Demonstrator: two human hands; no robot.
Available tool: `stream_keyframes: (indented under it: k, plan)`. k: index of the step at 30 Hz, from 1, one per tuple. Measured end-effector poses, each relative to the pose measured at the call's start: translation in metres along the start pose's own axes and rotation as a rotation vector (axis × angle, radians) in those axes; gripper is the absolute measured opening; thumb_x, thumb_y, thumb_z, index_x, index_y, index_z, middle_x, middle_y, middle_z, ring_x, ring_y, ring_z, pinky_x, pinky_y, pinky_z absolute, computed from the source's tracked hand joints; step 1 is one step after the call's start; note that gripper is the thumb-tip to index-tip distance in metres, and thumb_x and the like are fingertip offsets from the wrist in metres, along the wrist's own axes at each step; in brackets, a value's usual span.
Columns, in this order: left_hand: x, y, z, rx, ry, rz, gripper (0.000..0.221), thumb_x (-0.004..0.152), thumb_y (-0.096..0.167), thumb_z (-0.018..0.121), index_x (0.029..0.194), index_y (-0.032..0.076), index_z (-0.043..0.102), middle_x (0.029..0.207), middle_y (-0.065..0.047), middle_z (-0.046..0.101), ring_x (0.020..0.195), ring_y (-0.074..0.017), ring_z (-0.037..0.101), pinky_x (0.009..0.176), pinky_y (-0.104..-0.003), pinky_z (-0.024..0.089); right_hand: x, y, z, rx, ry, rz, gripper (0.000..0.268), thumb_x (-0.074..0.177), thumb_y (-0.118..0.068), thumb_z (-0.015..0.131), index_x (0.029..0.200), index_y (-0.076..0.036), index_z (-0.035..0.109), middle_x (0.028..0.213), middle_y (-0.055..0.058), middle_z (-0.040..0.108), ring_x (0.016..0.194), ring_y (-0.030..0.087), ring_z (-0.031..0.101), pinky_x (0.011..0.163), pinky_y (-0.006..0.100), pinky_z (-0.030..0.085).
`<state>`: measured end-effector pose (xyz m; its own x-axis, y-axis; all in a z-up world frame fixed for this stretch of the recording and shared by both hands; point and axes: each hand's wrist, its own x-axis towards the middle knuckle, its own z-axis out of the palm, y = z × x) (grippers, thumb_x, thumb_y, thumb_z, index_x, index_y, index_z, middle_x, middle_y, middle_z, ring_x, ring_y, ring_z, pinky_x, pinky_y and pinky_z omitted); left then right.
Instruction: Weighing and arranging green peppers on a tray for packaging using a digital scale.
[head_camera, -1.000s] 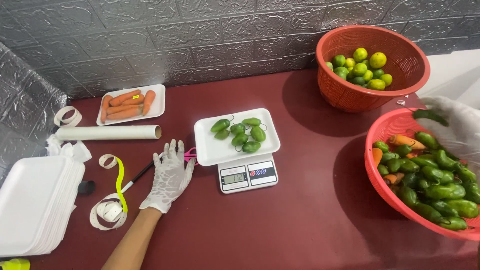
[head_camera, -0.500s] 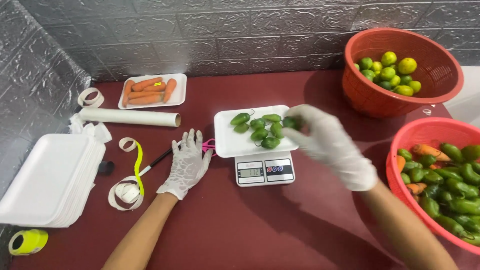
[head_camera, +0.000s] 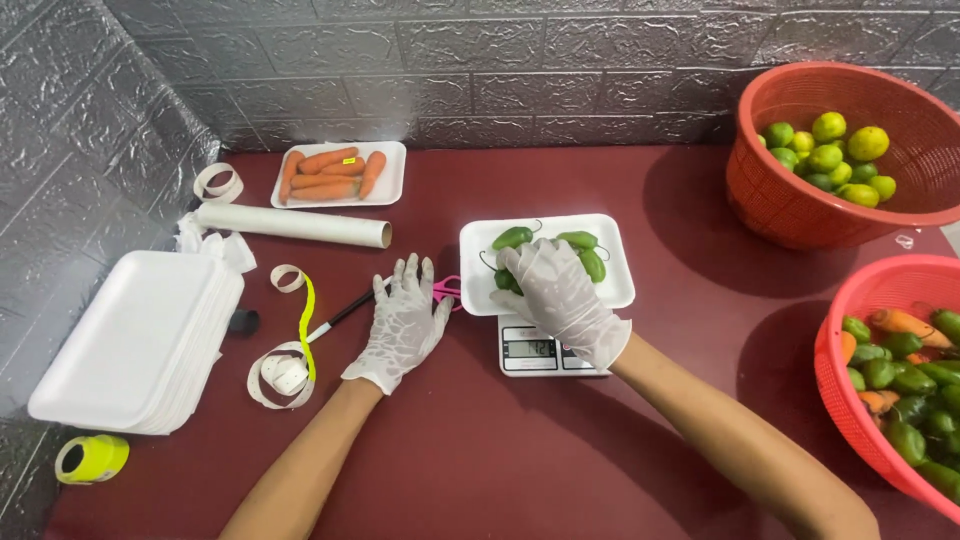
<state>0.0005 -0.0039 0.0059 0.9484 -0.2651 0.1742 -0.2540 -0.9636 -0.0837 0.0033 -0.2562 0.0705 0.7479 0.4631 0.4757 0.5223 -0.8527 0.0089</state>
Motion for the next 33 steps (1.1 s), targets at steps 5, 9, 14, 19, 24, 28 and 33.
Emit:
stream_keyframes:
  k: [5,9,14,19,24,28,33]
  plan:
    - [0.001,0.0,-0.004,0.016,0.002,-0.003,0.074,0.101,0.054,0.043,0.157,0.007,0.035,0.157,-0.022,0.039,0.148,-0.0378,0.037,0.116,-0.067,0.029,0.0,-0.004,-0.011,0.053,-0.085,0.014,0.054,0.075,-0.052,0.083,0.113,-0.024,0.058,0.096,0.002,0.061,0.1,0.026,0.062,0.084,0.041,0.049]
    - [0.002,-0.002,0.003,0.019,0.027,0.012,0.074,0.101,0.055,0.042,0.157,0.007,0.036,0.157,-0.021,0.04,0.148,-0.0377,0.037,0.116,-0.067,0.03,-0.005,0.003,-0.053,0.124,-0.134,0.034,0.04,0.08,-0.042,0.084,0.108,-0.023,0.063,0.094,0.001,0.068,0.102,0.026,0.068,0.082,0.041,0.052]
    - [-0.001,-0.002,-0.009,0.009,0.125,0.053,0.072,0.1,0.051,0.048,0.154,0.004,0.042,0.153,-0.023,0.045,0.143,-0.0396,0.045,0.112,-0.067,0.034,-0.047,0.015,-0.108,0.109,0.167,-0.061,0.033,0.085,-0.034,0.082,0.107,-0.016,0.066,0.097,0.003,0.067,0.1,0.026,0.067,0.08,0.04,0.052]
    - [-0.003,-0.003,-0.004,-0.037,0.068,0.058,0.072,0.101,0.051,0.046,0.156,0.005,0.039,0.158,-0.022,0.041,0.147,-0.0399,0.039,0.116,-0.068,0.03,-0.103,0.057,-0.184,0.046,0.211,0.0,0.031,0.086,-0.024,0.08,0.114,-0.017,0.07,0.101,0.004,0.069,0.092,0.028,0.067,0.076,0.044,0.052]
    - [-0.002,-0.008,0.01,0.24,0.267,0.077,0.069,0.1,0.052,0.042,0.154,0.009,0.046,0.157,-0.015,0.049,0.144,-0.0297,0.049,0.111,-0.056,0.042,-0.175,0.143,-0.241,-0.055,-0.044,0.523,0.025,0.095,-0.022,0.075,0.119,-0.021,0.078,0.108,-0.001,0.079,0.088,0.019,0.073,0.086,0.033,0.055]
    - [-0.002,-0.005,0.007,0.283,0.282,0.078,0.069,0.1,0.052,0.041,0.154,0.01,0.047,0.156,-0.015,0.051,0.143,-0.0285,0.05,0.111,-0.055,0.043,-0.228,0.22,-0.237,-0.121,-0.455,0.903,0.021,0.096,-0.038,0.065,0.097,-0.023,0.08,0.085,-0.002,0.082,0.079,0.022,0.076,0.076,0.035,0.052]
    - [0.0,-0.005,0.013,0.277,0.323,0.065,0.069,0.098,0.053,0.045,0.151,0.009,0.05,0.154,-0.015,0.053,0.14,-0.0291,0.053,0.109,-0.056,0.043,-0.241,0.223,-0.216,-0.179,-0.879,0.985,0.053,0.09,-0.059,0.06,0.141,-0.045,0.058,0.137,-0.013,0.07,0.139,0.017,0.057,0.114,0.038,0.047]
